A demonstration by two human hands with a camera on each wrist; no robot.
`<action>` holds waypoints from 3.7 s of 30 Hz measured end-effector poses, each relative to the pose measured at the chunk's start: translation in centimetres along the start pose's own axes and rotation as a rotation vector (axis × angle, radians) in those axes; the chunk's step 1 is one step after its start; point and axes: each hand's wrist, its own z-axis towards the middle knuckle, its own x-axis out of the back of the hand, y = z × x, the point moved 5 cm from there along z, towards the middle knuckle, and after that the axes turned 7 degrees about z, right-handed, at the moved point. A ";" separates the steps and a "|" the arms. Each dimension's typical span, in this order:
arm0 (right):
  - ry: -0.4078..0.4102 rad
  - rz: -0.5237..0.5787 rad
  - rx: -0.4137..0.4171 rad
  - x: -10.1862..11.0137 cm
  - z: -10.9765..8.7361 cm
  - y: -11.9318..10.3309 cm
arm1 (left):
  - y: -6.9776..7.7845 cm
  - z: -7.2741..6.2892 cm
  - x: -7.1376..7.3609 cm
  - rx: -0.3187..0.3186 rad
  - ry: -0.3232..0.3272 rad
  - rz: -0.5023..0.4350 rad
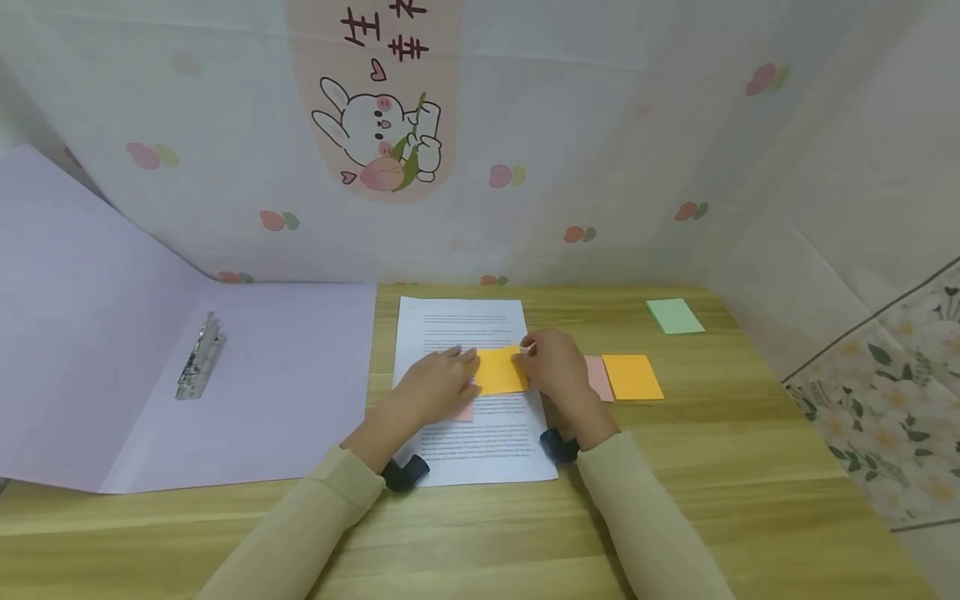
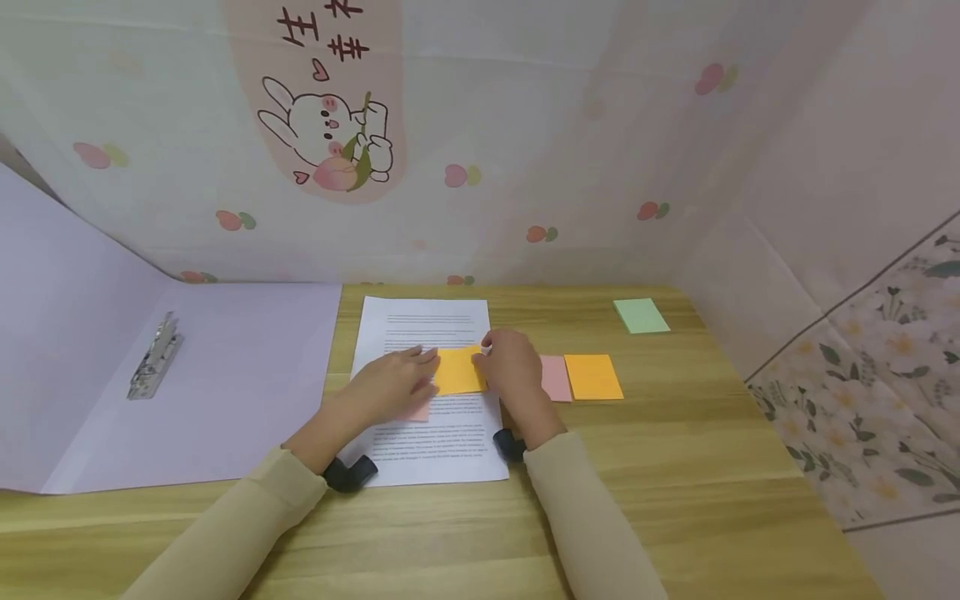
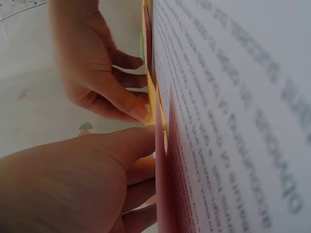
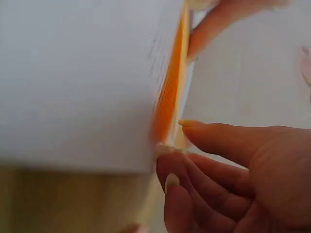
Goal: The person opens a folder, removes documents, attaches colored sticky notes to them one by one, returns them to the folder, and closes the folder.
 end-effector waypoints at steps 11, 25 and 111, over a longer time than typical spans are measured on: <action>-0.279 -0.139 0.400 -2.6 -2.9 -4.6 | -0.2 -0.3 -0.2 0.007 0.034 -0.018; -0.318 -0.257 0.297 -3.0 -3.1 -3.1 | 0.1 -0.3 -0.2 0.032 -0.046 -0.043; -0.249 0.101 -0.512 16.1 3.8 21.2 | 10.7 -5.6 -0.5 -0.258 0.031 0.396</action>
